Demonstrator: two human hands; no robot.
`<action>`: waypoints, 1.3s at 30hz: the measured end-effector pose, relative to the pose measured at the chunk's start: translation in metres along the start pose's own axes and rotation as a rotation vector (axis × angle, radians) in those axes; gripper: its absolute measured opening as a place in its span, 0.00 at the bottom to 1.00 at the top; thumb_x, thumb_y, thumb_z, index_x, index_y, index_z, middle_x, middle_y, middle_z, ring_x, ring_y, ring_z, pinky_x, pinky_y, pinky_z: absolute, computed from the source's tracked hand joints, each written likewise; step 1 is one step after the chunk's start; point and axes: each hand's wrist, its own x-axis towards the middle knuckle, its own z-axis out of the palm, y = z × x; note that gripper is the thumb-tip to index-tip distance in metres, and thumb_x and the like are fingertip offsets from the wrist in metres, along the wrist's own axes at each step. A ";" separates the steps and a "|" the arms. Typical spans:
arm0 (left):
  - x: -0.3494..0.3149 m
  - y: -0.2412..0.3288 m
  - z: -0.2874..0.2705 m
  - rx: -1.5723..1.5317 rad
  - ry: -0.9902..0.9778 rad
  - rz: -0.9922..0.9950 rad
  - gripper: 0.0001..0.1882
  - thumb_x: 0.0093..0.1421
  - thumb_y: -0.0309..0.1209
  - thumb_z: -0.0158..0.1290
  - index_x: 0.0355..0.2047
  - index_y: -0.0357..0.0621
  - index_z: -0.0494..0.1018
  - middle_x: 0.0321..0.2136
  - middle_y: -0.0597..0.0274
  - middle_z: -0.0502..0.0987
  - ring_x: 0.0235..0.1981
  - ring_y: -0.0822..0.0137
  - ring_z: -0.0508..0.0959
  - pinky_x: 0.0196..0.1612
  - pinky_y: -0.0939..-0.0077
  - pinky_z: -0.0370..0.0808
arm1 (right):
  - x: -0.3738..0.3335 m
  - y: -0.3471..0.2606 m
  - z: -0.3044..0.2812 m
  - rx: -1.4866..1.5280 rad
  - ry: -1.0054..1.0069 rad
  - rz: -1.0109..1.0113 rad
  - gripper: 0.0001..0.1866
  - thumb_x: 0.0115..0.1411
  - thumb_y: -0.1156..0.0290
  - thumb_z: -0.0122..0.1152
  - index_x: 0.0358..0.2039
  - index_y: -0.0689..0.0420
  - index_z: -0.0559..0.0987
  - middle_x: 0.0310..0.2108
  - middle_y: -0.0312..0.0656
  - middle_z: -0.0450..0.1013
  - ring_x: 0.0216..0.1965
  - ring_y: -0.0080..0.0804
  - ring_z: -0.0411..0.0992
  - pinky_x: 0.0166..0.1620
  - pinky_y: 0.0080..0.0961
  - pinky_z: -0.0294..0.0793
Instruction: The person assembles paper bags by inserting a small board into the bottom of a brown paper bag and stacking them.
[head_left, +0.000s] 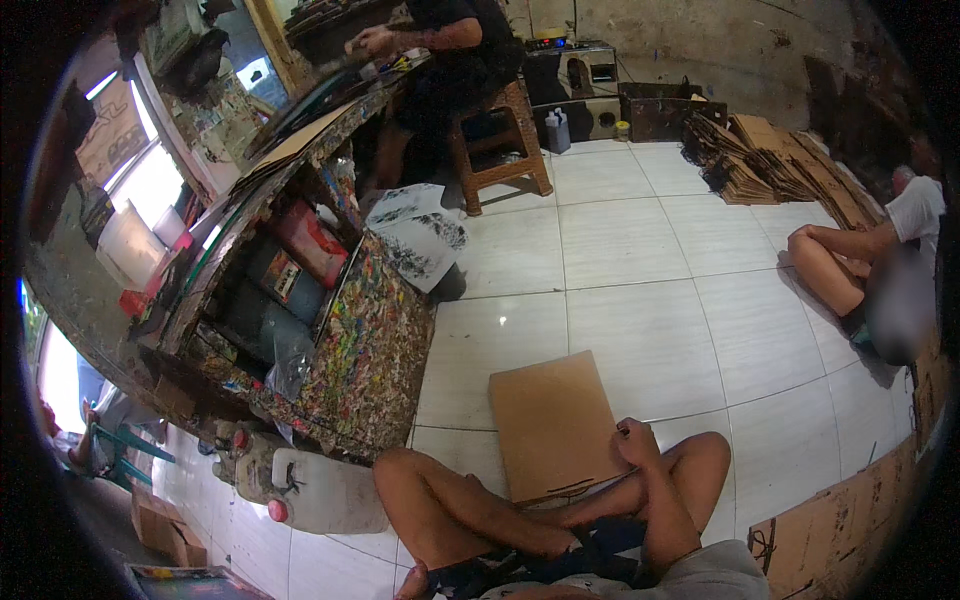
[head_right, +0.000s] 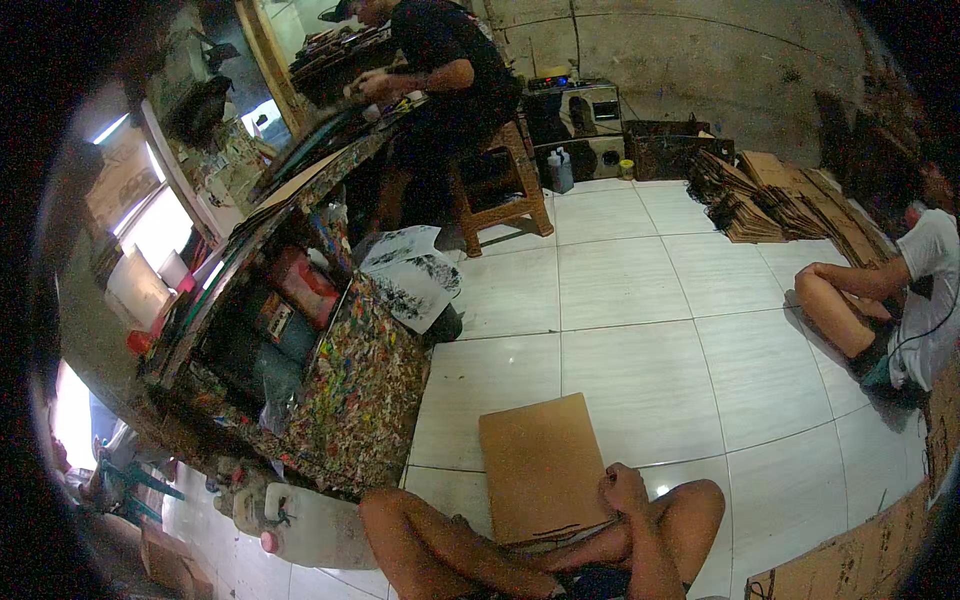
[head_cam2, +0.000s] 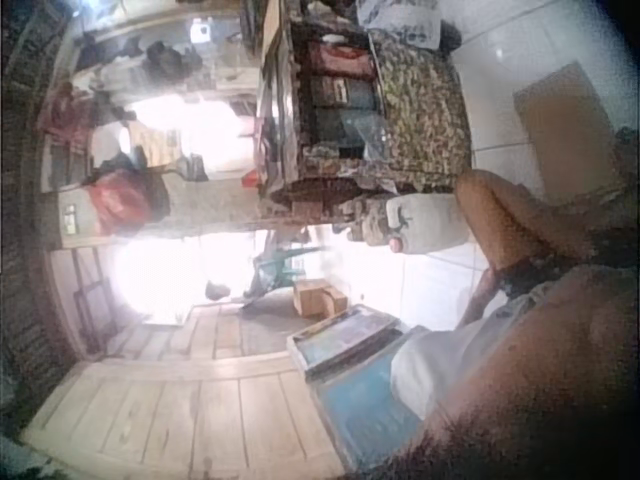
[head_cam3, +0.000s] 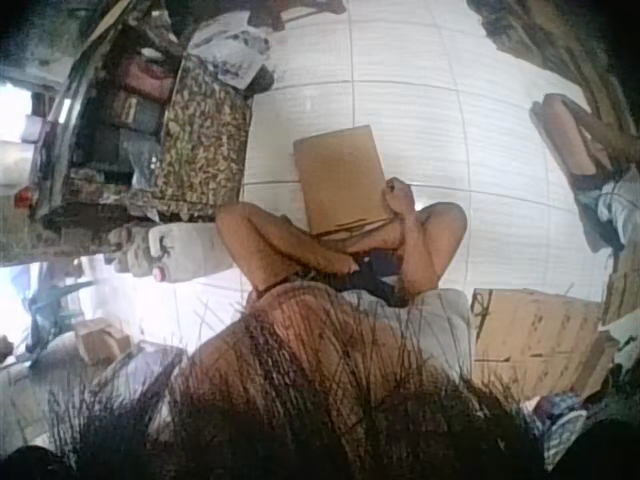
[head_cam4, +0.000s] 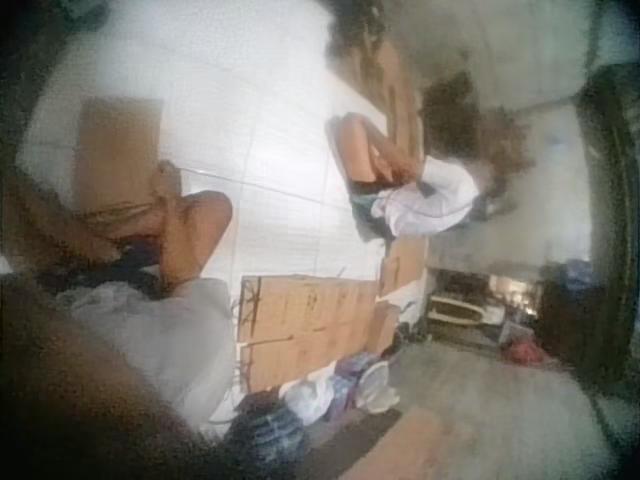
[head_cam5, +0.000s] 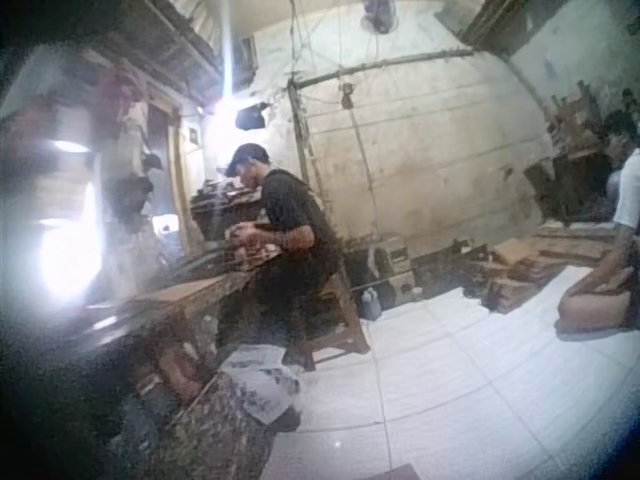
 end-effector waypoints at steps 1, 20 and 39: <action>-0.001 0.000 0.000 0.000 0.003 0.000 0.19 0.62 0.42 0.46 0.41 0.37 0.72 0.35 0.59 0.78 0.35 0.64 0.76 0.40 0.68 0.73 | -0.001 -0.002 0.000 -0.009 0.017 -0.001 0.16 0.51 0.65 0.57 0.38 0.62 0.78 0.36 0.56 0.75 0.39 0.52 0.74 0.44 0.39 0.74; 0.001 -0.004 0.006 0.039 0.010 -0.003 0.19 0.61 0.42 0.47 0.40 0.37 0.72 0.34 0.59 0.78 0.34 0.64 0.76 0.39 0.68 0.73 | 0.000 -0.005 -0.001 0.001 -0.002 0.027 0.16 0.52 0.66 0.59 0.38 0.64 0.77 0.35 0.55 0.76 0.37 0.47 0.76 0.43 0.35 0.75; 0.007 -0.011 0.003 0.060 0.030 0.003 0.19 0.61 0.43 0.47 0.39 0.37 0.73 0.33 0.59 0.78 0.34 0.64 0.76 0.38 0.68 0.73 | 0.003 0.010 0.009 -0.024 0.053 -0.070 0.15 0.51 0.66 0.60 0.35 0.64 0.78 0.33 0.55 0.76 0.36 0.49 0.76 0.42 0.36 0.75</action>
